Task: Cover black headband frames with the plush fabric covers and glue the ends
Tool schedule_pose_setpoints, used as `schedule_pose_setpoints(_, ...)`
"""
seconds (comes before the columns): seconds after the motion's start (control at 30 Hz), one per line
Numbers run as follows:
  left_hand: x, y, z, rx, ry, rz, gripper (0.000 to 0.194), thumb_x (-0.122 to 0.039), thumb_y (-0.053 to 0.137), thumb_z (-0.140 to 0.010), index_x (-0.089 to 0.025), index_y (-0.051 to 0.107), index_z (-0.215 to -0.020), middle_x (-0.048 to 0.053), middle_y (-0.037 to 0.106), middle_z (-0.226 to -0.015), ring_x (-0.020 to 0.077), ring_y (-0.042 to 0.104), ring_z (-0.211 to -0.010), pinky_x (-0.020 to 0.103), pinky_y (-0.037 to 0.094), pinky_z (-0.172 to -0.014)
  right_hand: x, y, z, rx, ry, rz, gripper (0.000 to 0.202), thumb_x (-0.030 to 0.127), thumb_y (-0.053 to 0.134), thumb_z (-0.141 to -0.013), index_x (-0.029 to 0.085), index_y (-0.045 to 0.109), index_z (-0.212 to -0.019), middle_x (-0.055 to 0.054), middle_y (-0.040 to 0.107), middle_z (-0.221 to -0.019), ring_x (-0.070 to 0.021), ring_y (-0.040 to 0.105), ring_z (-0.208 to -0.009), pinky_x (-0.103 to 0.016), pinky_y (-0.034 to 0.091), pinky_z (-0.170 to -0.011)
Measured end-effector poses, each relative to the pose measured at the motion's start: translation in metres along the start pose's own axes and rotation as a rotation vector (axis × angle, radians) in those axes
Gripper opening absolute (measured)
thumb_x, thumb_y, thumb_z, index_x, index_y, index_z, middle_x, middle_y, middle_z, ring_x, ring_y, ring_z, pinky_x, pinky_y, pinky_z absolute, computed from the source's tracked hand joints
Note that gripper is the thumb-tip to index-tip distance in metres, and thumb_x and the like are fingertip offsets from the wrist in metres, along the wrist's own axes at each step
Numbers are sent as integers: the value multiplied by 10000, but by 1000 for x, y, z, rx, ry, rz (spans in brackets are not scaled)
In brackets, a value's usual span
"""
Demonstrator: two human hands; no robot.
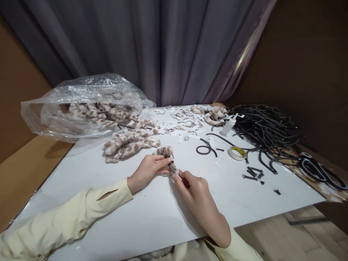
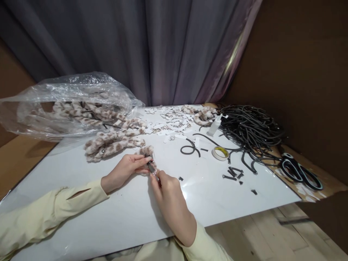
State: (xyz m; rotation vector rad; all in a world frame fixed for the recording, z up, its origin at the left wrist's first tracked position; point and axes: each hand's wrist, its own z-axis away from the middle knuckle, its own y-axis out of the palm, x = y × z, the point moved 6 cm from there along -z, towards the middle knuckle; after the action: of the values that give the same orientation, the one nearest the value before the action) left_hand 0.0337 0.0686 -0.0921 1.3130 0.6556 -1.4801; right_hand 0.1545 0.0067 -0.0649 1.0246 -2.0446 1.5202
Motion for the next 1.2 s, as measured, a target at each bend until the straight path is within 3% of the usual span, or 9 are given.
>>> schedule_pose_setpoints(0.13,0,-1,0,-34,2,29,345,-407,726,-663,-71,658,-705,96,701,-729,159,657,-689,266,530,-718,-3,-3,1,-8,65,-84,303,319,461,-858,164,474,-599,43,427,-468,-64,308,-427,-200,269,-424)
schedule_pose_setpoints(0.33,2,-7,-2,-85,13,103,431,-451,765,-593,-77,674,-786,91,700,-746,165,663,-729,252,534,-715,-18,-11,7,-16,394,-354,339,450,557,-788,141,593,-653,46,441,-387,-61,324,-326,-204,269,-355)
schedule_pose_setpoints(0.43,2,-8,-2,-66,23,119,420,-443,760,-607,-76,676,-796,87,699,-746,158,661,-734,246,533,-721,-19,-10,7,6,483,-457,342,474,598,-751,142,597,-671,48,459,-386,-57,322,-287,-209,266,-343)
schedule_pose_setpoints(1.2,1,-4,-2,23,34,100,378,-421,713,-681,-84,694,-851,98,714,-804,174,666,-748,274,530,-731,-19,-7,6,28,548,-570,383,517,644,-690,135,625,-696,27,510,-432,-56,340,-285,-204,257,-310)
